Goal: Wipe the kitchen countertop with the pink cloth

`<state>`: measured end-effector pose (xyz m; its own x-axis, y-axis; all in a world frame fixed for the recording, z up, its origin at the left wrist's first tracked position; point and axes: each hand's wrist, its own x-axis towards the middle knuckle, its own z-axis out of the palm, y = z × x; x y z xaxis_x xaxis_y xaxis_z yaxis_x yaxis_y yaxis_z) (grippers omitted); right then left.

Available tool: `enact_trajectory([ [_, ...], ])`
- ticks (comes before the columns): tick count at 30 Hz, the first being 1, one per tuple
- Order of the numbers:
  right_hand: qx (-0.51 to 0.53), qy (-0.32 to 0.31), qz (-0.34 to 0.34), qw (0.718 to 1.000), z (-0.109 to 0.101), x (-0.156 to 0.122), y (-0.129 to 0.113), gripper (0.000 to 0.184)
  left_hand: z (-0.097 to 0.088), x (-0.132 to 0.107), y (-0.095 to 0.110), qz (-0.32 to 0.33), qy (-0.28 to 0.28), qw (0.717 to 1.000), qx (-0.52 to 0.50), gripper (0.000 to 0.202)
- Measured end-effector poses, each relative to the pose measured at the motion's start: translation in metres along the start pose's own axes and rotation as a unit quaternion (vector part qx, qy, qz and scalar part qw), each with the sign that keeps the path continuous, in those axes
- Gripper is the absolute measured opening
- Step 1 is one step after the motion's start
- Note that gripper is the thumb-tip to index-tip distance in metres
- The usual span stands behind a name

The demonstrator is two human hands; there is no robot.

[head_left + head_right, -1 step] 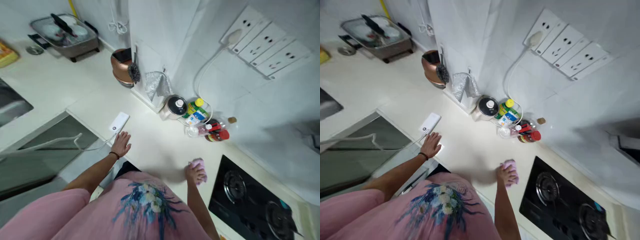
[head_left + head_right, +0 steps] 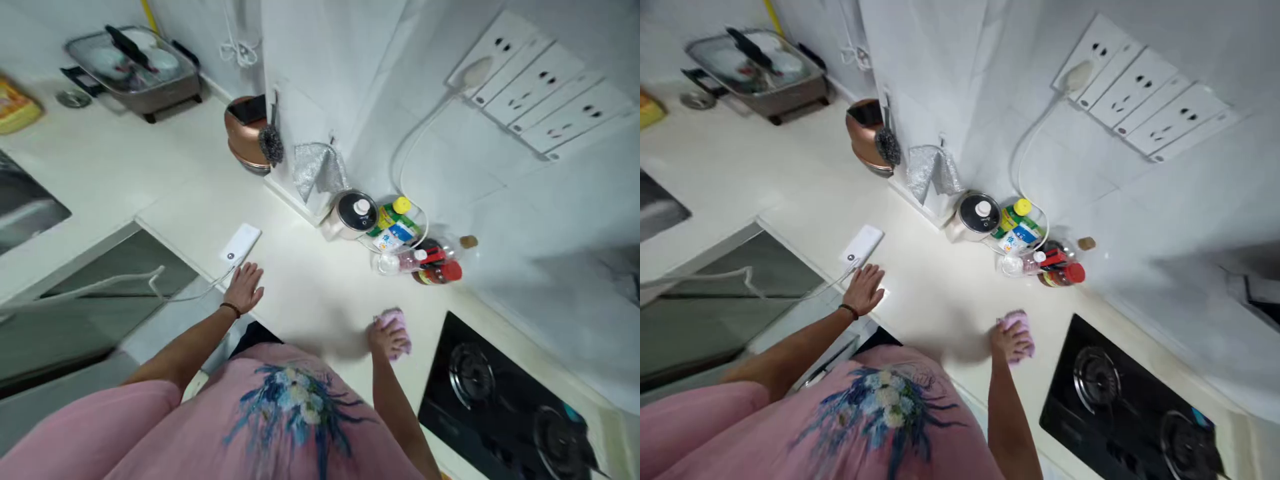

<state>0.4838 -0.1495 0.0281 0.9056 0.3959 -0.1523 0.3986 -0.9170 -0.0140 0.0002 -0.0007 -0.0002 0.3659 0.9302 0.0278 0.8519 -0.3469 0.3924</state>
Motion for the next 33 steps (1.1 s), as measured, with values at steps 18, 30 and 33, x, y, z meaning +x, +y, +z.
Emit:
enact_trajectory([
  [18, -0.045, -0.135, -0.529, 0.837, 0.014, -0.149, -0.317, 0.073, -0.004, -0.006, 0.002, 0.009, 0.023, 0.999, -0.023, 0.062],
  [30, -0.033, -0.062, -0.221, 0.973, -0.001, -0.039, -0.044, 0.07, 0.0, -0.005, -0.001, 0.005, 0.017, 0.999, -0.045, 0.063],
  [33, -0.021, -0.043, -0.075, 0.996, -0.001, -0.025, 0.056, 0.072, 0.001, -0.005, -0.001, 0.005, 0.021, 0.999, -0.049, 0.064],
])
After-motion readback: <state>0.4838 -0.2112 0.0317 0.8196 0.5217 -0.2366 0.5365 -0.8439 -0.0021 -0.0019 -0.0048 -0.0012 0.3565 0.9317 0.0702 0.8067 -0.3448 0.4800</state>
